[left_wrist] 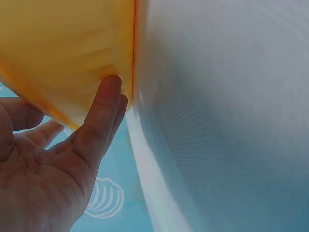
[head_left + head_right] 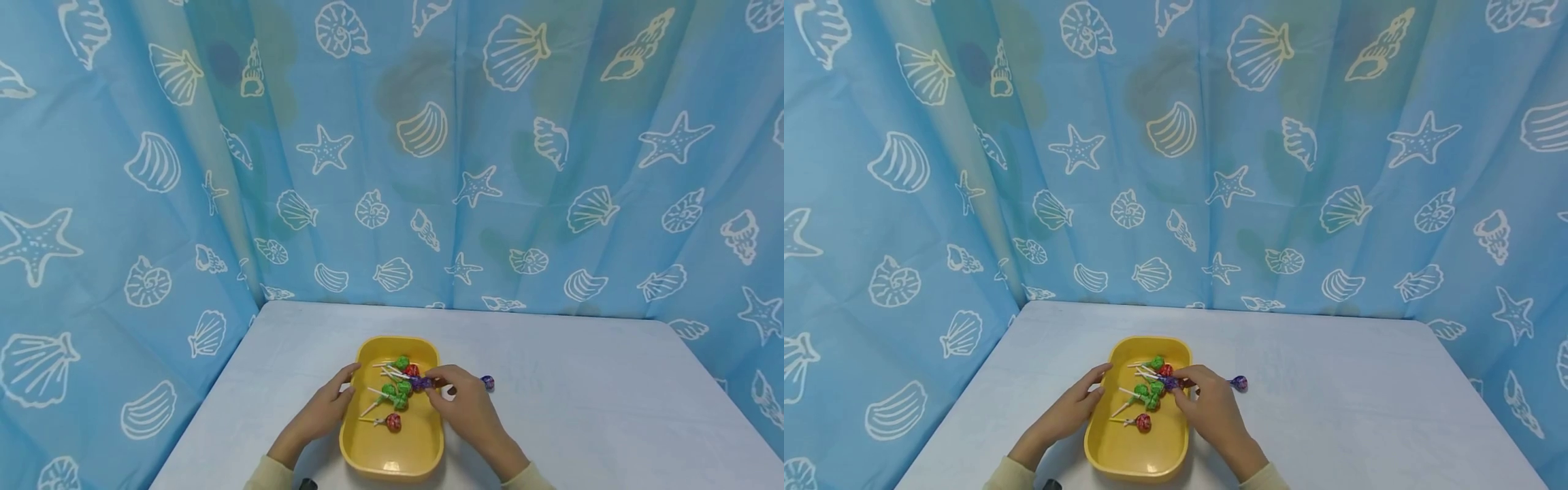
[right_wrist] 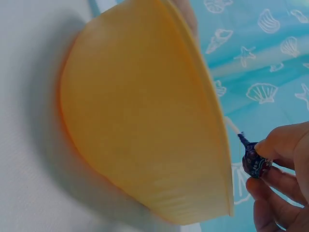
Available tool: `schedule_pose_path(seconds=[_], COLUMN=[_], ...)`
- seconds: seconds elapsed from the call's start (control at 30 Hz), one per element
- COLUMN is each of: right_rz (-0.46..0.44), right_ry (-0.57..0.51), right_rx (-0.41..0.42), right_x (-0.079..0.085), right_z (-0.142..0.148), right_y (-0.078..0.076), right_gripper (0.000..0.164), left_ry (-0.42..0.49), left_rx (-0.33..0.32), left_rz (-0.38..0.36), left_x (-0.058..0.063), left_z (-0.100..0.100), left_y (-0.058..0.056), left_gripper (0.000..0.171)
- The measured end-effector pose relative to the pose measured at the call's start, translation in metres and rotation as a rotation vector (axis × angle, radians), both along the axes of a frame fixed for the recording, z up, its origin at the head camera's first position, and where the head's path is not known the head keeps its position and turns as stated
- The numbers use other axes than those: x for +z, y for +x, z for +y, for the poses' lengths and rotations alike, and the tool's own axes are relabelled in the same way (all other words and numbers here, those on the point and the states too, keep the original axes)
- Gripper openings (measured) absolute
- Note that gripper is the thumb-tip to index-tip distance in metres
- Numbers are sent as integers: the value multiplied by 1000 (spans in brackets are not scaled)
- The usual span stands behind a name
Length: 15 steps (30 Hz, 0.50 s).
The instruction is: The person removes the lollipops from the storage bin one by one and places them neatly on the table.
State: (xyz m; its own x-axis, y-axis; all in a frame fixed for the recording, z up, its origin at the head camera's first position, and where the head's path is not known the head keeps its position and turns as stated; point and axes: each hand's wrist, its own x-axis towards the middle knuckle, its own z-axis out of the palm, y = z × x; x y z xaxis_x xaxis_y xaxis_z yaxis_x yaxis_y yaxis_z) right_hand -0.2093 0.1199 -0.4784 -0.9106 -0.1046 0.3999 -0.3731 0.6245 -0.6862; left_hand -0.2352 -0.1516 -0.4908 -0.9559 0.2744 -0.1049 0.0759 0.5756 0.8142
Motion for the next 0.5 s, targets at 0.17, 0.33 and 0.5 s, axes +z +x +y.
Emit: schedule_pose_path(seconds=[0.17, 0.33, 0.5], right_rz=[-13, -47, -65], right_ry=[-68, -125, -157], right_rx=[-30, -45, -74], right_x=[-2, -4, -5], right_z=[6, 9, 13], right_y=[-1, 0, 0], right_gripper=[23, 18, 19], left_ry=[-7, -18, -23], left_rx=[1, 7, 8], left_rz=[6, 0, 3], left_x=[-1, -3, -3], left_z=[0, 0, 0], left_y=[0, -1, -2], left_gripper=[48, 48, 48])
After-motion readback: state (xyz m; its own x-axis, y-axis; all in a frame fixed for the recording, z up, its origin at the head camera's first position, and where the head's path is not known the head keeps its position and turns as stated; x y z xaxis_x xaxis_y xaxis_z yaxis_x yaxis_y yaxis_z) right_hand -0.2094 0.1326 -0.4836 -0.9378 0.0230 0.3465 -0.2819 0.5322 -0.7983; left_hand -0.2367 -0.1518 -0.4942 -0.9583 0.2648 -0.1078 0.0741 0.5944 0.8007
